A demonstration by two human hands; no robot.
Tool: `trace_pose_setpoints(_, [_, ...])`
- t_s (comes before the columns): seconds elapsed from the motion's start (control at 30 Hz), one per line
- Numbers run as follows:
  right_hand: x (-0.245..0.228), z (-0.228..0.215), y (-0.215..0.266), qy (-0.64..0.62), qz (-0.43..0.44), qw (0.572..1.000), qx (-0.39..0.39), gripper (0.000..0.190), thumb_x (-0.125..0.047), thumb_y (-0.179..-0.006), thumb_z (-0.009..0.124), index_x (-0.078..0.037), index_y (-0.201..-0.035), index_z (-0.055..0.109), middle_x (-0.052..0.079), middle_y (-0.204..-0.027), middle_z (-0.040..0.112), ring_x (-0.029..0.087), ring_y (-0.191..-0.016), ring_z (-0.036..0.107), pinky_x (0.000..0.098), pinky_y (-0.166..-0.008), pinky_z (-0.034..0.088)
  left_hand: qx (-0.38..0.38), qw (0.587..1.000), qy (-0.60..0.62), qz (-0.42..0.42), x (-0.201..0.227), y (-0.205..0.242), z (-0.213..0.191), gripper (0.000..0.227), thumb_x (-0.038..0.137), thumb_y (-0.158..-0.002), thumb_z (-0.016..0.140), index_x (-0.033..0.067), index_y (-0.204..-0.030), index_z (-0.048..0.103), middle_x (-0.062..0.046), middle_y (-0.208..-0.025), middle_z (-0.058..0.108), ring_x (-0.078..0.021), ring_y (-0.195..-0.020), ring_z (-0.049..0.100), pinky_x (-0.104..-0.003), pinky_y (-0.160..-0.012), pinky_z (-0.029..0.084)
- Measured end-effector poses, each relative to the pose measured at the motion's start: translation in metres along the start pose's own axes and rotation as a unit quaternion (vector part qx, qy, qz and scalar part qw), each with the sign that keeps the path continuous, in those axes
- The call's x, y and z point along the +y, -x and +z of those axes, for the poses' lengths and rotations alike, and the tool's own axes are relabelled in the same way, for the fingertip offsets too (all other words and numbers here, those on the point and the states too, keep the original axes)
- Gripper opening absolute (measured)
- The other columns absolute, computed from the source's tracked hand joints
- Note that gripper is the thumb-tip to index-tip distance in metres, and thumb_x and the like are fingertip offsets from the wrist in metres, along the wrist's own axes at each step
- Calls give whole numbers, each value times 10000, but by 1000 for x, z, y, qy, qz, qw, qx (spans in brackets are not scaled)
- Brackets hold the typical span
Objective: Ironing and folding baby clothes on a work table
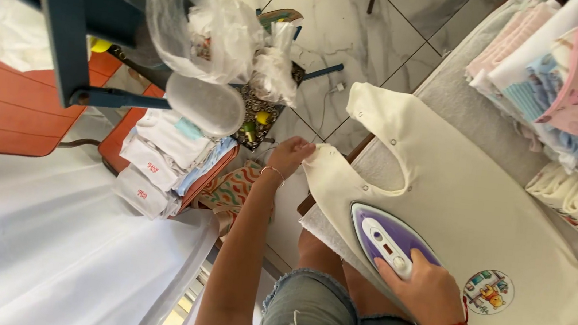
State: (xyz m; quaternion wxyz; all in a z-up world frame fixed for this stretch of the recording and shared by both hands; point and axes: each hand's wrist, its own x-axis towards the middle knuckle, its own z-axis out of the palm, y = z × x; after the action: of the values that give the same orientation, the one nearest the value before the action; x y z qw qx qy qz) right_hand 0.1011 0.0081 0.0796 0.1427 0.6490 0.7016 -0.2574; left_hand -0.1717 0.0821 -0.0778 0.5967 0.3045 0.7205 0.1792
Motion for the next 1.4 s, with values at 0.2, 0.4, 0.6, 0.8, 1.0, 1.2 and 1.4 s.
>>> trace_pose_setpoints(0.2, [-28,-14,-12,-13,59,994,-92,500,-589,-684,542,-99,-643,446,81,-523,564,279,-500,558,376,-488,454,39,955,209,205,2,-10,-10,191,143,-728,550,125,-580,431,25,-591,365,-100,-594,333,-231,-576,261])
trace_pose_setpoints(0.4, [-61,-15,-31,-14,16,999,-36,561,-653,-649,546,-93,-676,522,170,-571,596,316,-612,639,393,-513,508,59,958,61,274,-4,6,-36,219,303,-854,488,99,-790,534,-25,-642,429,-143,-664,424,-260,-653,352])
trace_pose_setpoints(0.6, [-109,-27,-47,-76,-2,995,-66,565,-635,-722,501,-77,-752,583,179,-665,624,324,-677,643,398,-552,526,160,944,107,269,-19,7,-32,198,258,-764,654,101,-710,546,-45,-650,518,-154,-651,502,-288,-659,423])
trace_pose_setpoints(0.8, [-79,-21,-30,-71,25,992,-97,580,-654,-692,473,-88,-796,541,180,-698,618,355,-706,634,449,-608,516,158,972,-21,174,-49,-18,-38,254,449,-837,511,208,-807,586,-52,-709,599,-272,-752,597,-398,-721,456])
trace_pose_setpoints(1.0, [13,-8,37,-86,96,989,-69,539,-607,-704,513,-74,-780,518,217,-683,618,370,-700,634,452,-646,509,298,887,-233,265,-10,36,-6,236,410,-890,459,224,-764,533,-17,-624,587,-251,-671,550,-349,-771,333])
trace_pose_setpoints(1.2, [98,11,98,-308,341,888,-7,521,-592,-686,558,-80,-779,534,184,-636,637,344,-696,640,419,-649,502,353,766,-351,406,13,86,75,127,204,-830,516,232,-952,493,55,-971,494,-178,-951,466,-486,-980,167])
trace_pose_setpoints(1.4, [188,20,147,-272,385,882,-26,628,-645,-697,493,-49,-866,593,220,-731,652,358,-779,635,438,-729,484,131,719,-439,523,28,140,176,419,202,-762,510,210,-1175,443,-39,-1350,344,-187,-1253,306,-540,-1011,80])
